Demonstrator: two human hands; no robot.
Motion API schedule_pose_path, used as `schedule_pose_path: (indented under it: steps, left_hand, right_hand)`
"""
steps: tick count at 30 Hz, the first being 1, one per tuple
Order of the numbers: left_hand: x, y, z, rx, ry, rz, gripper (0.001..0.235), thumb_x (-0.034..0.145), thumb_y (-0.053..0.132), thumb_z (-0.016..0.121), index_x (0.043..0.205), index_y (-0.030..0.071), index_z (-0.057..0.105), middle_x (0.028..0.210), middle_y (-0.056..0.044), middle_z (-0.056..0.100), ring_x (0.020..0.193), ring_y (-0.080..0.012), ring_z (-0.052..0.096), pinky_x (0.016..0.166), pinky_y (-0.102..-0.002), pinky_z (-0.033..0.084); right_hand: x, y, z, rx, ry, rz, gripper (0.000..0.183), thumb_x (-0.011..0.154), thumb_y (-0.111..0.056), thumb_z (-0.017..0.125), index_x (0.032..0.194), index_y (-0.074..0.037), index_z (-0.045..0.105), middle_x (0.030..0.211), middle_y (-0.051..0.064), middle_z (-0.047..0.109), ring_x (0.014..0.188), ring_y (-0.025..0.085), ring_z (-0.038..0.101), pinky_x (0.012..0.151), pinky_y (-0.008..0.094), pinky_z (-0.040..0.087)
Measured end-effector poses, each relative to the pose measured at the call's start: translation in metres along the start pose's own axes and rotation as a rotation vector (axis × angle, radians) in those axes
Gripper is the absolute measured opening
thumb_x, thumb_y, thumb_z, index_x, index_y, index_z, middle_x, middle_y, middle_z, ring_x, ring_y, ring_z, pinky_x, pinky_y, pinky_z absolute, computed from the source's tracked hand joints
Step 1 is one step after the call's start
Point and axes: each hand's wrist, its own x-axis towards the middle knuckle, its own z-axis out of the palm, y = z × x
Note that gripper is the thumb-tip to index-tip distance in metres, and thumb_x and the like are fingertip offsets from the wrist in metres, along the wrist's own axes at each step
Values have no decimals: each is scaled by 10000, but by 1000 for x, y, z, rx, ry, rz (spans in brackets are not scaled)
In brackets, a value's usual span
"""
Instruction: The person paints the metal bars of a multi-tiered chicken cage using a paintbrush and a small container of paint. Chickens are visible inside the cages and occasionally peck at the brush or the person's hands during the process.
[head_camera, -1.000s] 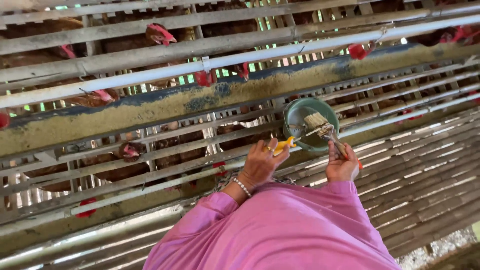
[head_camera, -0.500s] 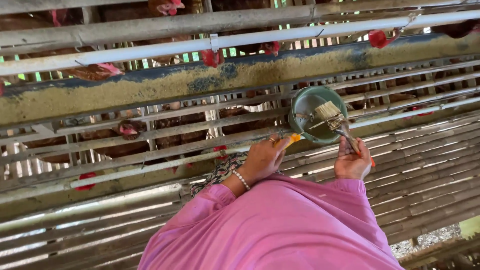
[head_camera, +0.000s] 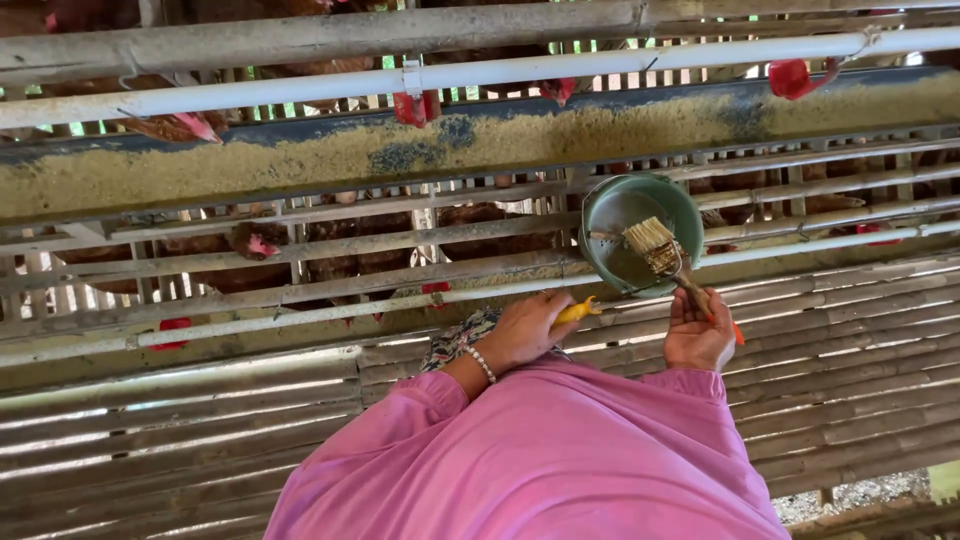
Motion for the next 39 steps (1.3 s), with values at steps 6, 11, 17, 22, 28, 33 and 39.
schedule_pose_path:
  steps: [6,11,17,22,28,33,39]
  left_hand:
    - [3,10,-1,57,-78,-85,376,948,392,294,1064,110,513,860,-198,646,826,-433,655,734,-518,511]
    - [0,15,-6,12,-102,-80,367,918,402,384,1135,112,441,900,-225,647,867,-450,645,777,-551,491]
    - [5,0,19,-8,24,-30,327,915,373,450,1168,167,430,1007,-197,592,835,-469,638,749,-547,518]
    - [-2,5,16,54,135,-18,297,928,349,444,1174,184,468,973,-154,561,799,-455,637,689,-535,529]
    - [-8,0,15,80,102,14,344,981,360,343,1209,172,518,976,-174,590,883,-457,630,756,-548,495]
    - [-19,12,-13,-115,-37,-121,519,806,464,567,1193,153,413,962,-193,658,912,-459,631,806,-558,475]
    - [-41,-27,-22,-20,174,25,342,743,405,661,1015,203,618,960,-107,653,861,-385,654,739,-466,525]
  right_hand:
    - [4,-3,3,-69,16,-12,187,800,-222,654,938,-97,661,890,131,695,789,250,724,717,287,653]
    - [10,-6,2,-85,13,-21,187,809,-229,650,945,-100,654,897,129,694,789,249,726,712,283,655]
    - [17,-1,-3,-215,-14,-69,208,834,-281,643,987,-141,627,920,130,687,800,253,728,714,289,660]
    - [24,3,-13,-232,8,-89,241,835,-307,642,1006,-139,618,942,128,685,815,250,730,732,275,661]
    - [45,0,-34,-93,60,-55,242,798,-264,687,943,-83,619,880,131,671,799,247,728,724,291,674]
    - [51,-9,-47,24,180,-12,148,837,-139,598,894,-7,565,808,92,588,782,217,677,732,292,689]
    - [26,-40,1,247,221,-47,134,855,-128,565,850,0,524,858,116,558,844,277,674,776,354,688]
